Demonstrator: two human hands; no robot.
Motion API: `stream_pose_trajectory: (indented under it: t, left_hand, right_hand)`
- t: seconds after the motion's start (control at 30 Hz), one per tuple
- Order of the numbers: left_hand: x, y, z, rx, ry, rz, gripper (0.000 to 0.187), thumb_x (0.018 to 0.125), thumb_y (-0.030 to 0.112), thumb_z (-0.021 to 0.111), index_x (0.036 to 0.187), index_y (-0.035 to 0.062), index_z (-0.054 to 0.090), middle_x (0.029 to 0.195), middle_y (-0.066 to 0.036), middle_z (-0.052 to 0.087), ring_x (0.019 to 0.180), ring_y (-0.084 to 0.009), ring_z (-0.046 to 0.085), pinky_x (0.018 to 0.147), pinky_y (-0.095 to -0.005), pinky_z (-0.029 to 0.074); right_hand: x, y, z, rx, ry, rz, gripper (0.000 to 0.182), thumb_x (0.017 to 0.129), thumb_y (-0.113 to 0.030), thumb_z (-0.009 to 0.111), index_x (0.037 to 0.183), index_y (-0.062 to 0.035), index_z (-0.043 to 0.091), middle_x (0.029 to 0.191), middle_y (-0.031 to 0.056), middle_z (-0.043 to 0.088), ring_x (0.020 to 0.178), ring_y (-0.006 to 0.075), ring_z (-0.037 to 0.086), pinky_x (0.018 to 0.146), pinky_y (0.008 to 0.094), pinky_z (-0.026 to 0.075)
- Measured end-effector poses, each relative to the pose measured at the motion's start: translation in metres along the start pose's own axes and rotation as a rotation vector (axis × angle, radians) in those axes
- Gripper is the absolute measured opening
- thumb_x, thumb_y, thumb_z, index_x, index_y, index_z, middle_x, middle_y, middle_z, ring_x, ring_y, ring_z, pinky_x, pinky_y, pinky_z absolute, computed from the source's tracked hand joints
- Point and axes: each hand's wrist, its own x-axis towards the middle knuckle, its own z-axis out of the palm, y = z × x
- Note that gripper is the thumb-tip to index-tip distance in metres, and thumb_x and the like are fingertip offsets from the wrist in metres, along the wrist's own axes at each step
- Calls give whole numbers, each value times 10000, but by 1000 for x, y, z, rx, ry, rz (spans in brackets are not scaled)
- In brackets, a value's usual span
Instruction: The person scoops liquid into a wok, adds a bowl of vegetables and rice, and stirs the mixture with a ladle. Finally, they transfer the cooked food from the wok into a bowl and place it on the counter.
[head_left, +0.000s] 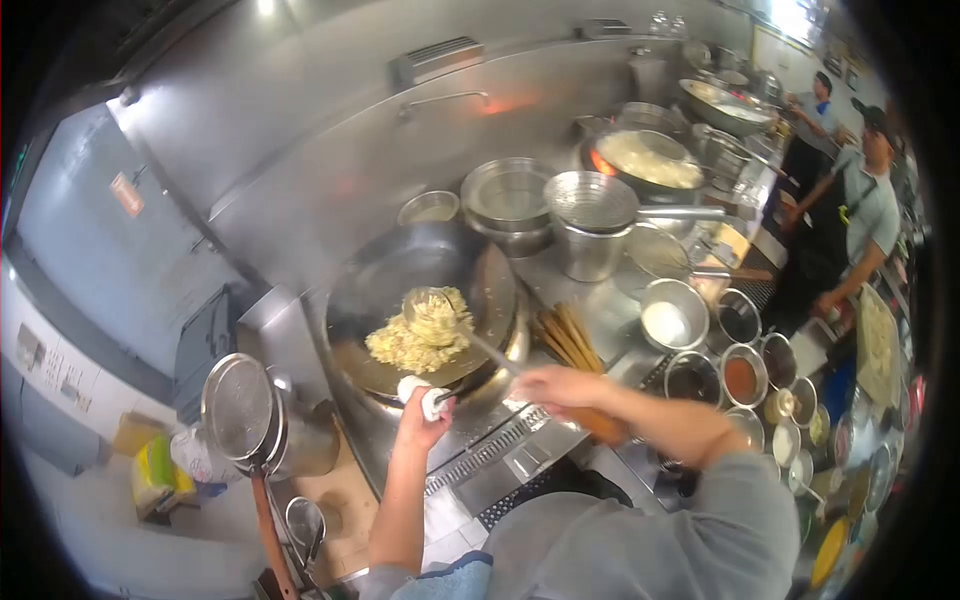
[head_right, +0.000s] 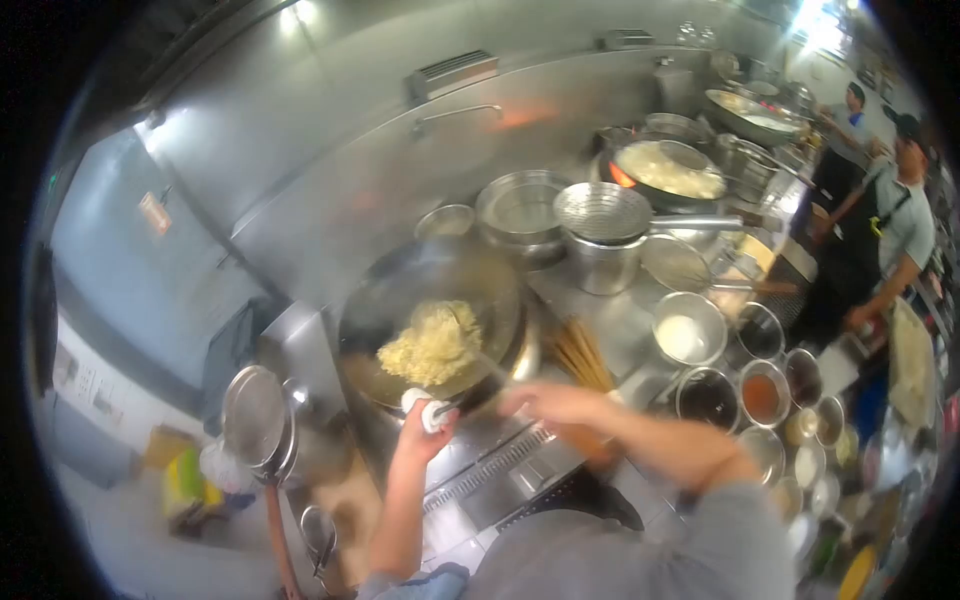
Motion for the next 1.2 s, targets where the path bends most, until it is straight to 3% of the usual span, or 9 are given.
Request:
stream_pose_trajectory:
  t: [0.17,0.33,0.5,0.63,0.73,0.87,0.9,1.1,1.2]
  left_hand:
    - [27,-9,9,-94,90,175,159,836,94,508,990,54,512,970,-162,613,886,-308,625,731,-412,530]
    - [-61,-107,63,-116,171,381,274,876,99,444,1147,74,410,1024,-153,586,867,-312,627,680,-432,534]
    - [-22,-49,42,-204,141,372,226,911,128,438,1123,59,401,979,-146,592,846,-302,631,658,-413,534]
    - [-21,-112,60,-76,260,446,210,897,123,460,1097,68,426,992,-146,595,842,-275,633,636,-416,537]
    - [-53,-124,78,-123,292,463,220,896,130,478,1111,106,433,1028,-122,575,832,-264,632,590,-399,534]
    - [-46,-65,65,449,360,673,147,926,181,470,1037,86,478,861,-87,606,782,-244,634,525,-359,498]
    - [-35,-56,64,-140,328,428,146,927,187,468,1033,87,483,886,-89,604,758,-236,630,523,-357,498]
    - [-19,-60,46,-145,334,377,247,898,119,446,1143,96,440,1014,-102,592,817,-243,627,560,-360,509]
    - [-32,-106,40,-120,292,384,361,862,66,442,1219,108,412,1075,-101,588,860,-265,622,594,-393,518]
  right_hand:
    - [15,26,-46,-1120,-167,38,277,789,-68,547,1055,-95,622,888,183,650,902,306,624,805,394,482]
    - [-12,-10,-36,-763,-111,-295,178,895,-161,518,1042,-107,602,1000,140,616,954,277,583,816,363,473]
    - [-52,-54,-65,-609,-309,267,180,926,-246,511,1008,-111,598,866,62,636,838,194,612,733,371,492]
    - [34,36,-32,-761,25,-403,137,854,-97,512,979,-70,561,824,175,602,784,318,597,691,391,460]
    - [15,13,-28,-676,92,-420,119,866,-114,528,972,-70,561,743,131,582,663,250,590,601,360,458]
    - [-58,-23,-24,-490,-60,19,123,904,-169,523,986,-84,558,659,83,541,512,142,531,462,289,414]
    - [-67,-35,-29,-455,-94,188,130,915,-185,518,993,-89,557,645,71,531,482,116,512,431,271,398]
    - [-29,-3,-43,-402,-157,10,78,930,-174,484,943,-108,524,604,40,501,439,93,483,406,250,394]
    - [18,54,-24,-693,22,-594,28,914,-140,489,930,-119,499,606,13,473,423,89,477,397,239,403]
